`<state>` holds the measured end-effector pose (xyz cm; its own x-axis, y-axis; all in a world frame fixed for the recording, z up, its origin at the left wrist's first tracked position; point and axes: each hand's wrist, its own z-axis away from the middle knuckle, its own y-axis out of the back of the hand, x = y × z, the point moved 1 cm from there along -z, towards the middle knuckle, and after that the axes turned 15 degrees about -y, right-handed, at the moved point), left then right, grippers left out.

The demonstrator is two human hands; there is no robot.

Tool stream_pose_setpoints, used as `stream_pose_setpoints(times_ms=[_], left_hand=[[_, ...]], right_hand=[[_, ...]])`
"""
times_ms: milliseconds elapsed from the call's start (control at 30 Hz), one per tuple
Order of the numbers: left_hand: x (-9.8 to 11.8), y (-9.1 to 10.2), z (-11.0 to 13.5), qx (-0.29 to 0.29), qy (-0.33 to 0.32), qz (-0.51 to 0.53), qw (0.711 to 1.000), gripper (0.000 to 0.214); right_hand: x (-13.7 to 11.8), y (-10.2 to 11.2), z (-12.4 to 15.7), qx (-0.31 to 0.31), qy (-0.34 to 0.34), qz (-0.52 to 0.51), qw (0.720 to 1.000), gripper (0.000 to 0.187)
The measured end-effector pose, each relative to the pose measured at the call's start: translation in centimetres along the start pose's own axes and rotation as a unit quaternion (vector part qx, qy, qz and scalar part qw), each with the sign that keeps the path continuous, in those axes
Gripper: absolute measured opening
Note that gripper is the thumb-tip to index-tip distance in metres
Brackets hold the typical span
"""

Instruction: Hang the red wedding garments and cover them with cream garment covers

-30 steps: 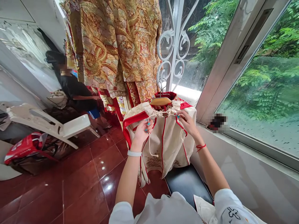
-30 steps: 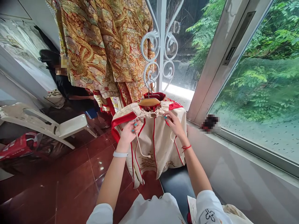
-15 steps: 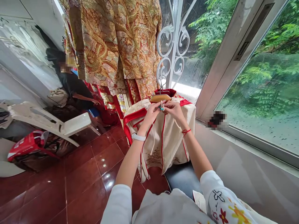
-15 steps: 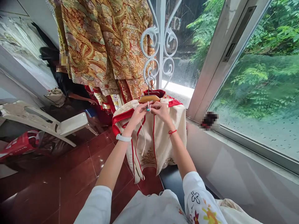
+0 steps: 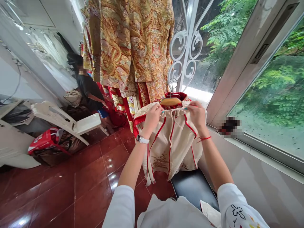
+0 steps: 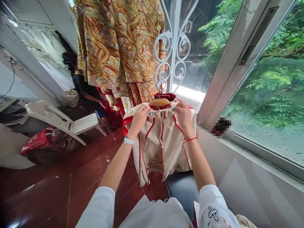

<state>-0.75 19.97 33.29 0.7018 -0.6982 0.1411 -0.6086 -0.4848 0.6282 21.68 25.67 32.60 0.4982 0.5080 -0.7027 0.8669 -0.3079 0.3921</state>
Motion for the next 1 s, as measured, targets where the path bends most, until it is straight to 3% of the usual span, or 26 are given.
stream_pose_setpoints(times_ms=[67, 133, 233, 333, 467, 567, 633, 767, 900, 1000], left_hand=[[-0.7, 0.5, 0.8, -0.007, 0.011, -0.026, 1.000, 0.020], [-1.2, 0.4, 1.2, 0.017, 0.029, 0.001, 0.999, 0.018], [-1.4, -0.2, 1.2, 0.056, 0.066, 0.156, 0.984, 0.014], [-1.5, -0.3, 1.1, 0.011, 0.114, 0.252, 0.961, 0.015], [-1.2, 1.1, 1.4, -0.065, 0.092, 0.070, 0.991, 0.013], [-0.6, 1.7, 2.0, -0.064, 0.077, -0.029, 0.995, 0.015], [-0.2, 1.6, 2.6, -0.056, 0.086, -0.016, 0.995, 0.016], [0.3, 1.0, 3.4, -0.066, 0.111, 0.039, 0.991, 0.021], [0.9, 1.2, 3.2, -0.077, 0.139, -0.024, 0.987, 0.021], [1.2, 2.1, 3.7, -0.050, 0.154, 0.058, 0.985, 0.033]], right_hand=[[0.4, 0.7, 0.2, 0.042, -0.020, 0.020, 0.999, 0.025], [0.4, 0.6, 0.8, 0.044, -0.043, -0.037, 0.997, 0.025], [0.2, -0.5, 1.8, -0.043, -0.100, -0.200, 0.974, 0.037], [0.1, -0.8, 2.1, -0.125, -0.130, -0.199, 0.963, 0.045], [0.0, 1.3, 1.8, -0.042, -0.091, 0.004, 0.995, 0.029], [-0.2, 2.4, 2.6, 0.006, -0.015, 0.146, 0.989, 0.024], [-0.1, 2.6, 3.4, -0.013, 0.009, 0.132, 0.991, 0.025], [0.4, 2.6, 4.3, -0.082, -0.026, 0.061, 0.994, 0.028], [-0.6, 2.4, 4.2, 0.065, -0.055, 0.174, 0.981, 0.024], [-0.9, 2.8, 5.3, 0.095, -0.069, 0.113, 0.987, 0.033]])
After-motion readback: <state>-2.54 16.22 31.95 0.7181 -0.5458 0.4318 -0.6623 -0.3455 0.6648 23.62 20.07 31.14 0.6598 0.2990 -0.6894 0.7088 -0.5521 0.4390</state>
